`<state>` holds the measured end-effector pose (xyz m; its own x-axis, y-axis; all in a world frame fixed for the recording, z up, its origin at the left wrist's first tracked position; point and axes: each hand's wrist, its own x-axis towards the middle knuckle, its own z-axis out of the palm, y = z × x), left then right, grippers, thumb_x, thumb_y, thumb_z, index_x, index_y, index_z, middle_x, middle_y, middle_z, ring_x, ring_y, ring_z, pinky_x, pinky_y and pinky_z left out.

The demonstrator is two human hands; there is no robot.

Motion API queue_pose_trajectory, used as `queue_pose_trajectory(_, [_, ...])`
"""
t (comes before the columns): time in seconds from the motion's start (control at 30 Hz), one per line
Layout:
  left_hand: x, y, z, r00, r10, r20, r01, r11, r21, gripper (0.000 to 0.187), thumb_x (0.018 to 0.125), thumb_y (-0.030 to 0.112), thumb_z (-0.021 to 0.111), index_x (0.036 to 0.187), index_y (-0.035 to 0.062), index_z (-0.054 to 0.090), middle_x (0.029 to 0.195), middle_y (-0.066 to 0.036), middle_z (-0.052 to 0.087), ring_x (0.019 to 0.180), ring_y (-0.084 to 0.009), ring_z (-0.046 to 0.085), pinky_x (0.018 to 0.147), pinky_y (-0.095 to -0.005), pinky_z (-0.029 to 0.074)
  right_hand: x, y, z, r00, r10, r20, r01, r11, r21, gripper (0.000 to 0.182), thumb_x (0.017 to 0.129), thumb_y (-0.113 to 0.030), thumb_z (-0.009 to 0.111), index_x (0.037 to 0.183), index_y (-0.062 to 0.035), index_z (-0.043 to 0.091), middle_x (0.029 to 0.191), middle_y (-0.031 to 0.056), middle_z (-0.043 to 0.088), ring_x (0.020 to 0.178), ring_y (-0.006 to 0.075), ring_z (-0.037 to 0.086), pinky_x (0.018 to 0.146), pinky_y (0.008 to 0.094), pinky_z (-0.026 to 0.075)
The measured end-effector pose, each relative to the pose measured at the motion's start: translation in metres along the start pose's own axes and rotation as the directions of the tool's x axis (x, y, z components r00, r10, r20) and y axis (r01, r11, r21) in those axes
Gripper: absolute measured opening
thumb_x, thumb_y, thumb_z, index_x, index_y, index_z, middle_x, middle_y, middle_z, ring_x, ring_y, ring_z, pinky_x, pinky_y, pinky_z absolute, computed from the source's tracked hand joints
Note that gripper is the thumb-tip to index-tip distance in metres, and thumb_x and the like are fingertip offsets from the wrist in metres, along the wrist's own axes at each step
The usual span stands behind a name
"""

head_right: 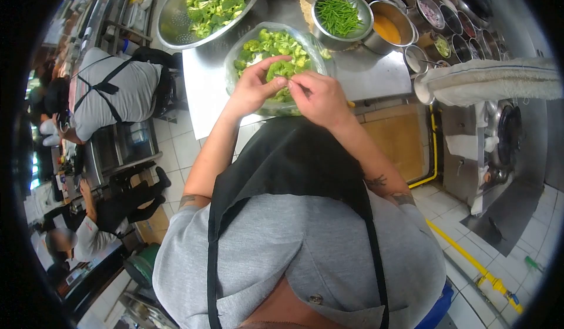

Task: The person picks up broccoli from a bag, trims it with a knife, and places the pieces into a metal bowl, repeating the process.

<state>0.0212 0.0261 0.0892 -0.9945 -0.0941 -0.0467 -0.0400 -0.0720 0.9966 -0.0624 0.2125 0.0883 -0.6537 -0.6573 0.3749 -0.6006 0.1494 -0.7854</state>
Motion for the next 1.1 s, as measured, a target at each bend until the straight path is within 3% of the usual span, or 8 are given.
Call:
queue_pose_trajectory(0.23, [0.005,-0.014,0.013,0.963,0.176,-0.202,-0.201,0.973,-0.111,0.049,0.091,0.011,0.081,0.135,0.0027,0.061,0.098,0.002,0.065,0.077,-0.0018,0.058,0.065,-0.0183,0.046,-0.007,0.006,0.005,0.981,0.194,0.004,-0.188,0.943,0.275,0.011,0.096,-0.009,0.072,0.097,0.0016,0.071,0.077,0.0071,0.070,0.066,0.0100,0.064,0.060,0.0289,0.050])
queue_pose_trajectory(0.33, [0.006,-0.012,-0.001,0.939,0.300,-0.171,-0.242,0.925,0.293,0.057,0.083,0.024,0.091,0.128,-0.0001,0.064,0.094,0.000,0.061,0.085,-0.0058,0.055,0.076,-0.0221,0.047,-0.009,0.009,0.007,0.963,0.263,-0.060,-0.229,0.915,0.332,0.013,0.099,-0.010,0.070,0.098,0.0031,0.071,0.079,0.0040,0.071,0.071,0.0053,0.061,0.062,0.0259,0.049])
queue_pose_trajectory(0.43, [0.003,-0.006,-0.001,0.981,0.002,-0.194,0.013,0.997,0.075,0.060,0.079,0.028,0.093,0.124,-0.0008,0.067,0.088,0.001,0.062,0.081,-0.0101,0.057,0.078,-0.0263,0.050,-0.006,0.005,0.001,0.969,0.232,-0.080,-0.197,0.930,0.310,0.014,0.100,-0.010,0.070,0.099,0.0035,0.071,0.079,0.0040,0.072,0.071,0.0061,0.062,0.062,0.0251,0.049])
queue_pose_trajectory(0.53, [0.000,0.000,-0.002,0.974,-0.070,-0.218,0.108,0.980,0.167,0.055,0.079,0.028,0.093,0.121,0.0011,0.071,0.080,0.002,0.060,0.073,-0.0100,0.055,0.072,-0.0276,0.049,-0.006,0.003,-0.001,0.972,0.231,-0.045,-0.207,0.932,0.297,0.011,0.101,-0.008,0.069,0.101,0.0026,0.071,0.077,-0.0047,0.063,0.069,0.0009,0.052,0.060,0.0202,0.041])
queue_pose_trajectory(0.63, [0.003,-0.008,-0.001,0.950,0.184,-0.251,-0.108,0.952,0.287,0.056,0.078,0.030,0.094,0.120,0.0012,0.072,0.077,0.002,0.058,0.069,-0.0064,0.050,0.061,-0.0260,0.044,-0.006,0.004,-0.005,0.978,0.209,0.006,-0.205,0.950,0.236,0.013,0.097,-0.010,0.072,0.098,0.0034,0.073,0.080,0.0079,0.073,0.070,0.0084,0.065,0.063,0.0274,0.052])
queue_pose_trajectory(0.73, [-0.001,0.010,-0.001,0.971,-0.009,-0.238,0.087,0.944,0.318,0.052,0.082,0.025,0.090,0.123,0.0014,0.069,0.096,0.000,0.069,0.076,-0.0036,0.058,0.066,-0.0221,0.047,-0.005,0.005,-0.004,0.988,0.153,0.002,-0.150,0.967,0.206,0.013,0.095,-0.010,0.074,0.098,0.0033,0.073,0.081,0.0112,0.074,0.069,0.0125,0.068,0.063,0.0294,0.053])
queue_pose_trajectory(0.83, [-0.001,0.013,0.001,0.967,-0.074,-0.242,0.144,0.948,0.285,0.061,0.074,0.033,0.096,0.120,0.0003,0.072,0.082,-0.003,0.066,0.074,-0.0113,0.057,0.068,-0.0288,0.048,-0.003,0.004,-0.005,0.993,0.116,-0.017,-0.112,0.979,0.170,0.013,0.094,-0.010,0.074,0.098,0.0031,0.073,0.082,0.0143,0.074,0.068,0.0168,0.069,0.062,0.0311,0.053])
queue_pose_trajectory(1.1, [-0.001,0.013,-0.003,0.977,0.076,-0.200,0.005,0.927,0.375,0.056,0.076,0.020,0.095,0.123,0.0017,0.071,0.113,-0.004,0.067,0.093,-0.0108,0.062,0.078,-0.0260,0.051,-0.002,0.005,-0.003,0.992,0.121,-0.040,-0.117,0.988,0.100,0.014,0.096,-0.014,0.072,0.097,0.0004,0.073,0.081,0.0169,0.072,0.065,0.0239,0.069,0.061,0.0344,0.052])
